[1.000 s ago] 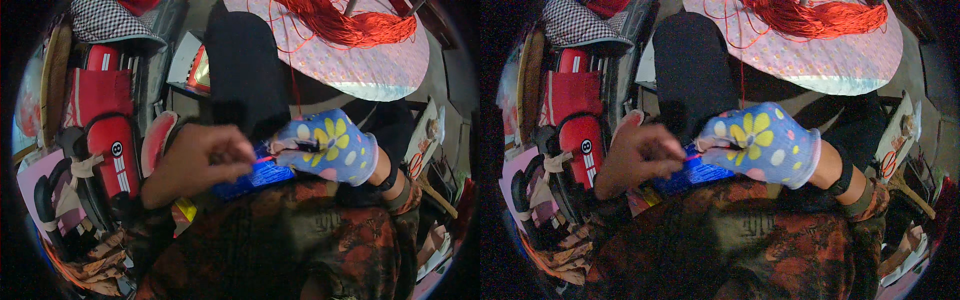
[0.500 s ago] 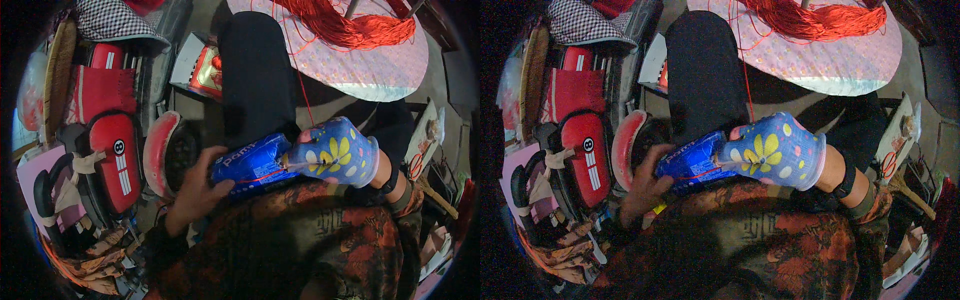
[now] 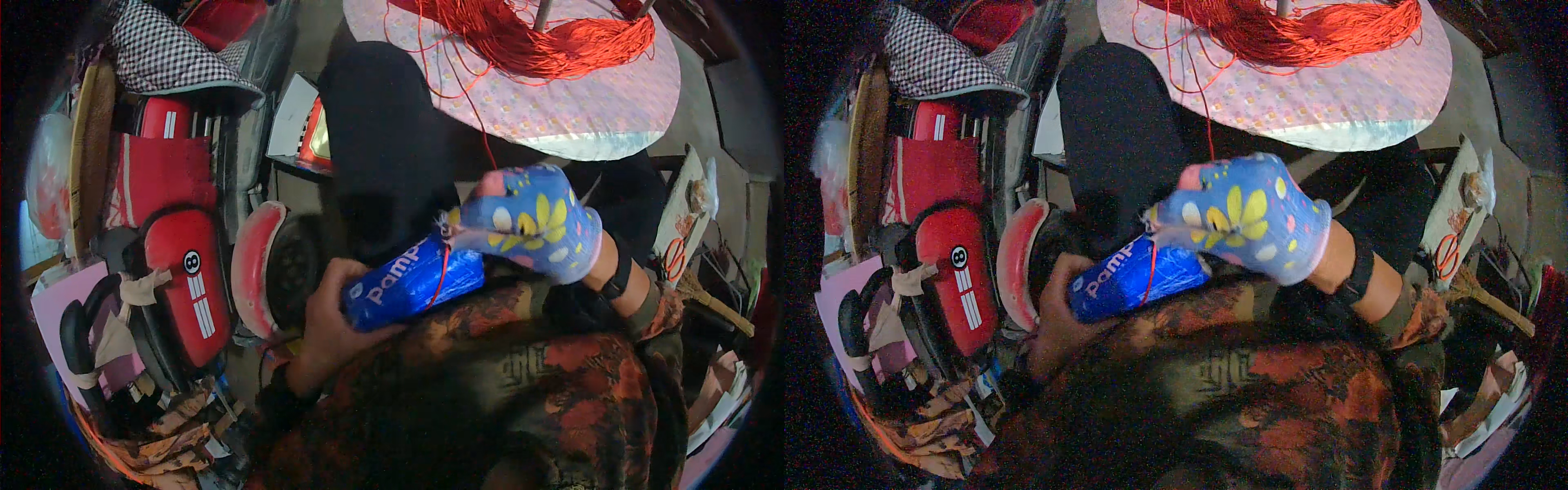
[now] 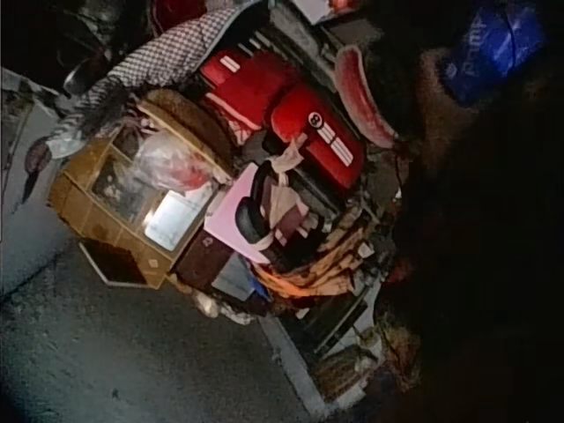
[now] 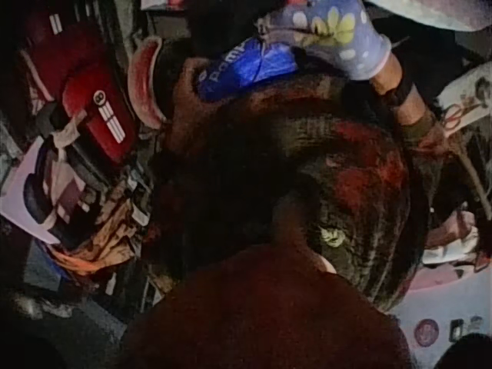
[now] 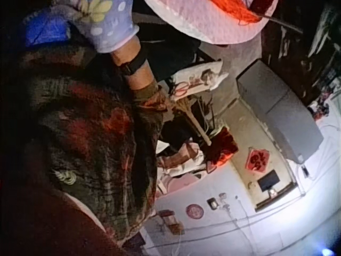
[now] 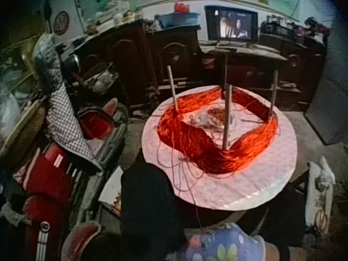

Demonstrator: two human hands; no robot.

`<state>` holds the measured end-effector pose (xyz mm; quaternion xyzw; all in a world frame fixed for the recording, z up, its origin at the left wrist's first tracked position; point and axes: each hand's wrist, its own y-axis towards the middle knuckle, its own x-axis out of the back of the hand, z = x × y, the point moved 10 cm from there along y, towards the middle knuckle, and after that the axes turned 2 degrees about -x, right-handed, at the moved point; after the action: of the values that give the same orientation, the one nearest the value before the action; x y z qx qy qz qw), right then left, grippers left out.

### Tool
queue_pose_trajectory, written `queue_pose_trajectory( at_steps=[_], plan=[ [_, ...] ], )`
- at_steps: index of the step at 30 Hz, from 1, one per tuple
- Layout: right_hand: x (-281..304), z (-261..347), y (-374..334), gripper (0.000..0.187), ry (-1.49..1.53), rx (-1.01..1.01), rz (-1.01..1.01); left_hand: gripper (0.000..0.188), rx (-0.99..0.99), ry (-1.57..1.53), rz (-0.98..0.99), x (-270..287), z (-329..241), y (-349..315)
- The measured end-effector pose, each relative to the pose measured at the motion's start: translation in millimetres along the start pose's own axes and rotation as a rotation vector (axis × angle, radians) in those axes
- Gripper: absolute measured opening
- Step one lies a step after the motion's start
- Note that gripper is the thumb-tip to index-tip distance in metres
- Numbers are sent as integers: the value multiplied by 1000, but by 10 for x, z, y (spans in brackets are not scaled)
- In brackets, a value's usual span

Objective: The recorder is winding red silk thread from a circular frame onto a blue spooling device.

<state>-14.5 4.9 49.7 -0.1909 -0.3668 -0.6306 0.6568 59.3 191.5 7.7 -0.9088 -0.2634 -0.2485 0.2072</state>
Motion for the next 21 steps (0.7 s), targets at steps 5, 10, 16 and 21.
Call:
queue_pose_trajectory(
  at_steps=[5, 10, 16, 21],
  plan=[
    [-175, -350, -10, 16, 179, 65, -142, 73, -141, -72, 357, -243, -202, 303],
    [-760, -884, -416, 20, 327, -313, 27, 75, 185, -741, 132, -138, 26, 419],
    [-678, -472, -626, 35, 220, -81, 127, 61, 107, -1178, -173, 107, -45, 771],
    [-37, 30, -432, 29, -94, 54, 143, 49, -3, -377, -186, 161, -220, 900]
  ],
)
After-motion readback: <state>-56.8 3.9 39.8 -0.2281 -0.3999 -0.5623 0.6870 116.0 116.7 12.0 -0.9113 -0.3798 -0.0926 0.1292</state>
